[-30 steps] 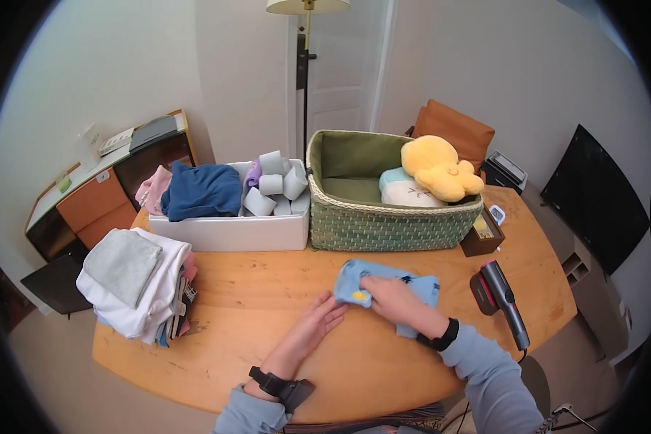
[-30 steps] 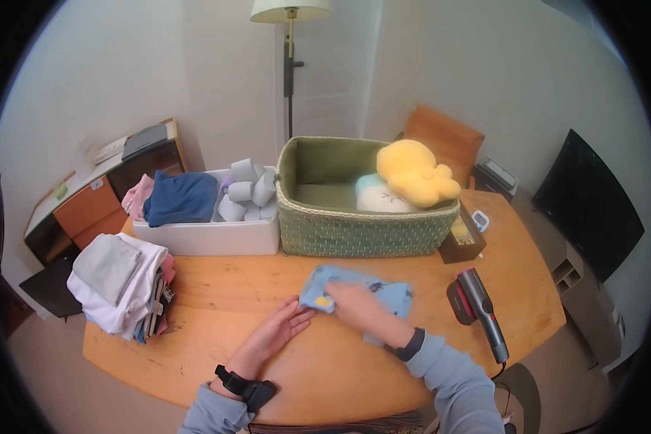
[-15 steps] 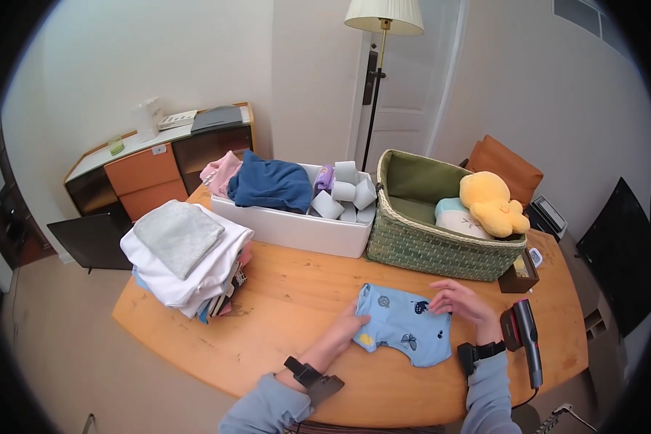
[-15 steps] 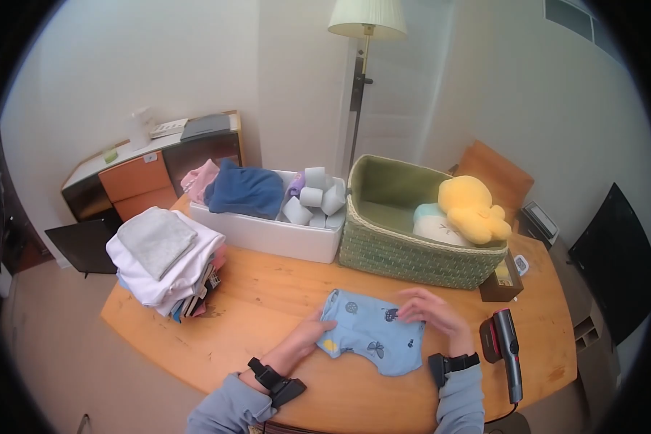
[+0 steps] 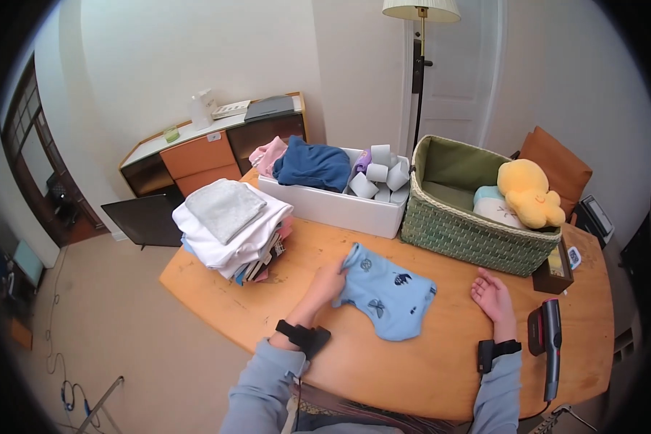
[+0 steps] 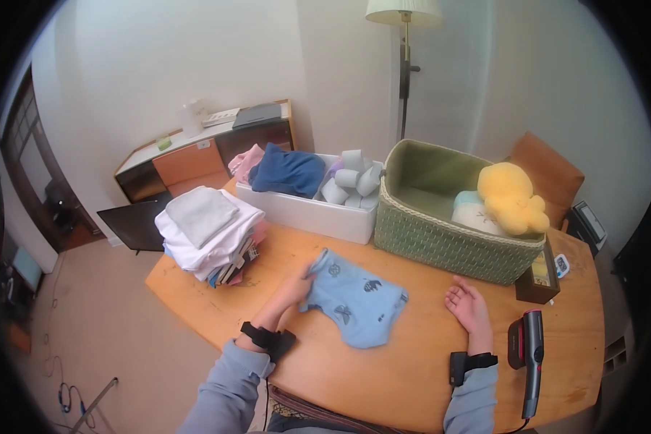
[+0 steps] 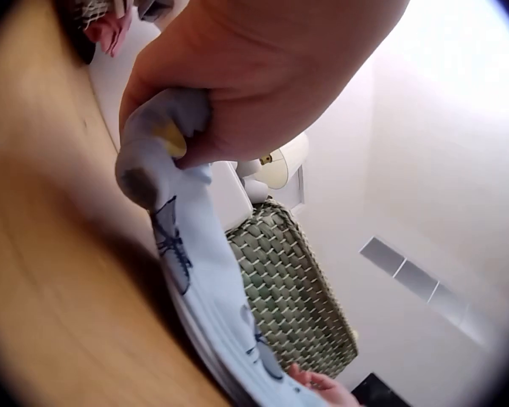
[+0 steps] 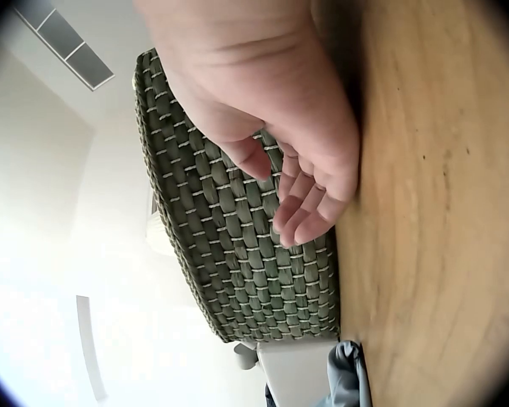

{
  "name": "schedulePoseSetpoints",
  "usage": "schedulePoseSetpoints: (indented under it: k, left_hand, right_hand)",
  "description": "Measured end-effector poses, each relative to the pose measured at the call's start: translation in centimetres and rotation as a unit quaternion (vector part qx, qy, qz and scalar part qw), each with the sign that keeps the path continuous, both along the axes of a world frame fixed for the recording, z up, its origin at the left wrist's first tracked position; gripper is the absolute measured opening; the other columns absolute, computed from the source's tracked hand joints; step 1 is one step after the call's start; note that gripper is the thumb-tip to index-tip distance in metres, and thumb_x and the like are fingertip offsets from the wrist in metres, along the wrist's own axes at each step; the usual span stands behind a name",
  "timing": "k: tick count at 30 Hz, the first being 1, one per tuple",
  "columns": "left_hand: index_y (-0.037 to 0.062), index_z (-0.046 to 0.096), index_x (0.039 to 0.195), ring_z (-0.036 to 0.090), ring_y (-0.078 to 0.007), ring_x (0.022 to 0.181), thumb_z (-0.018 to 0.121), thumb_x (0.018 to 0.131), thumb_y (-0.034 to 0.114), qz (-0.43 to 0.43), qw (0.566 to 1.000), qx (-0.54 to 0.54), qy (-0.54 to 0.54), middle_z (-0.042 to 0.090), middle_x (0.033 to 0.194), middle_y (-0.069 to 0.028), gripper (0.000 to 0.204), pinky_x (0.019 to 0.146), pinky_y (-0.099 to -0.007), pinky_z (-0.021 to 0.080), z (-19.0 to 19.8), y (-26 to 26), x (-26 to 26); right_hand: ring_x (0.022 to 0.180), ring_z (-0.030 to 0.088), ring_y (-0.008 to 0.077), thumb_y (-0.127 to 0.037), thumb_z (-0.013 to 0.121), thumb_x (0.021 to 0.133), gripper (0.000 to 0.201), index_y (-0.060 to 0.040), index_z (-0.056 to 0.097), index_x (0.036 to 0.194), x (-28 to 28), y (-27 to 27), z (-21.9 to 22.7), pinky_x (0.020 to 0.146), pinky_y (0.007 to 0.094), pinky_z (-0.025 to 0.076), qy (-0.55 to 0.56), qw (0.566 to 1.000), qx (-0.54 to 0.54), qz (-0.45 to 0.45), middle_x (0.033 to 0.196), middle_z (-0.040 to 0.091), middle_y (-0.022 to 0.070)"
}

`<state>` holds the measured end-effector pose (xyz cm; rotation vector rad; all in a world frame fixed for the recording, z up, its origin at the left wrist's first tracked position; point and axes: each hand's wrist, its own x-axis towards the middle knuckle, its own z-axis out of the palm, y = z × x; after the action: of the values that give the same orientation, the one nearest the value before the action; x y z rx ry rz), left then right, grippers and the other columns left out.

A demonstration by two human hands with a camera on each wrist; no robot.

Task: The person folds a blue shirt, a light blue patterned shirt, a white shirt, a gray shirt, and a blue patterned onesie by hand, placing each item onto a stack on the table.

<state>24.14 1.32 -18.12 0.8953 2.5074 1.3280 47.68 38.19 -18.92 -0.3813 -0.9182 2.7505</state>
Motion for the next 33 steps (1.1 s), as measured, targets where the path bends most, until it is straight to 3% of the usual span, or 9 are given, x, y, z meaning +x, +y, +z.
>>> schedulePoseSetpoints:
  k: [2, 6, 8, 11, 17, 21, 22, 27, 33]
  left_hand:
    - [0.0004, 0.053, 0.116, 0.06, -0.0395, 0.097, 0.056, 0.089, 0.022, 0.035, 0.998, 0.034, 0.041, 0.063, 0.101, -0.0243, 0.035, 0.083, -0.042, 0.048, -1.8, -0.8, -2.6]
    - [0.0017, 0.052, 0.115, 0.061, -0.0388, 0.094, 0.063, 0.084, 0.03, 0.061, 0.997, -0.025, 0.033, 0.063, 0.1, -0.0228, 0.044, 0.08, -0.0423, 0.049, 3.6, -0.7, 1.1]
    - [-0.0017, 0.052, 0.118, 0.062, -0.0337, 0.097, 0.074, 0.074, 0.035, -0.005, 0.996, -0.085, 0.037, 0.063, 0.104, -0.0219, 0.062, 0.083, -0.0389, 0.048, 4.4, -0.2, 3.1]
    - [0.0037, 0.055, 0.11, 0.061, -0.0382, 0.092, 0.076, 0.07, 0.038, -0.071, 0.983, -0.161, 0.061, 0.064, 0.098, -0.0203, 0.057, 0.079, -0.0412, 0.049, 4.2, 1.1, 5.2]
    - [0.0038, 0.059, 0.104, 0.059, -0.0334, 0.1, 0.062, 0.076, 0.005, -0.175, 0.981, -0.062, 0.06, 0.059, 0.111, -0.0211, 0.029, 0.084, -0.0368, 0.048, 3.7, 2.6, 6.5]
    - [0.0042, 0.058, 0.113, 0.059, -0.021, 0.101, 0.064, 0.076, 0.003, -0.203, 0.964, 0.036, -0.166, 0.06, 0.114, -0.0105, 0.038, 0.088, -0.0331, 0.047, 5.5, 1.3, 6.3]
    - [0.0042, 0.057, 0.116, 0.059, -0.0174, 0.101, 0.065, 0.076, 0.001, -0.167, 0.943, 0.08, -0.276, 0.061, 0.113, -0.0069, 0.041, 0.089, -0.0319, 0.046, 6.4, 0.4, 5.9]
    - [0.0019, 0.052, 0.123, 0.056, -0.0179, 0.108, 0.069, 0.074, 0.003, -0.135, 0.922, 0.168, -0.321, 0.059, 0.117, -0.0065, 0.052, 0.093, -0.0307, 0.045, 12.5, -3.6, 2.4]
    - [-0.0012, 0.053, 0.12, 0.061, -0.0185, 0.099, 0.07, 0.071, 0.003, -0.039, 0.98, 0.171, -0.094, 0.062, 0.111, -0.0082, 0.052, 0.087, -0.0311, 0.048, 25.1, -12.2, -3.2]
  right_hand:
    - [0.089, 0.058, 0.0247, -0.018, 0.049, 0.092, 0.032, -0.0034, 0.05, 0.121, -0.1, 0.0, -0.2, 0.082, 0.0379, 0.049, 0.003, 1.0, -0.001, 0.001, 0.094, 0.061, 0.0119]
    - [0.089, 0.058, 0.0239, -0.019, 0.05, 0.092, 0.031, -0.004, 0.051, 0.12, -0.2, -0.1, -0.2, 0.081, 0.0368, 0.049, 0.006, 1.0, 0.011, 0.001, 0.093, 0.061, 0.0113]
    - [0.088, 0.058, 0.0234, -0.02, 0.052, 0.092, 0.03, -0.0045, 0.051, 0.119, -0.2, 0.0, -0.3, 0.081, 0.0359, 0.049, 0.005, 1.0, 0.02, 0.002, 0.092, 0.061, 0.0109]
    - [0.088, 0.058, 0.0232, -0.02, 0.052, 0.092, 0.03, -0.005, 0.051, 0.119, -0.1, 0.0, -0.4, 0.08, 0.0355, 0.049, 0.004, 1.0, 0.019, -0.005, 0.092, 0.06, 0.0108]
    - [0.089, 0.057, 0.0229, -0.02, 0.053, 0.092, 0.031, -0.0055, 0.052, 0.119, 0.0, -0.1, -0.5, 0.081, 0.0352, 0.048, 0.01, 1.0, 0.019, 0.001, 0.092, 0.059, 0.0096]
    - [0.09, 0.056, 0.0228, -0.02, 0.052, 0.092, 0.031, -0.0055, 0.052, 0.119, 0.0, 0.1, -0.8, 0.083, 0.0352, 0.047, 0.016, 1.0, 0.016, 0.001, 0.091, 0.059, 0.009]
    - [0.09, 0.056, 0.0228, -0.02, 0.052, 0.092, 0.031, -0.0054, 0.053, 0.119, -0.1, 0.1, -0.9, 0.083, 0.0354, 0.047, 0.013, 1.0, 0.017, 0.0, 0.091, 0.059, 0.009]
    - [0.09, 0.056, 0.0232, -0.021, 0.052, 0.092, 0.031, -0.0053, 0.053, 0.119, -0.3, 0.0, -0.9, 0.082, 0.0361, 0.047, 0.007, 1.0, 0.029, -0.005, 0.091, 0.059, 0.009]
    - [0.088, 0.058, 0.0234, -0.021, 0.052, 0.092, 0.031, -0.0052, 0.054, 0.119, -0.3, -0.3, -0.8, 0.081, 0.0367, 0.048, 0.002, 0.999, 0.032, -0.014, 0.09, 0.06, 0.0094]
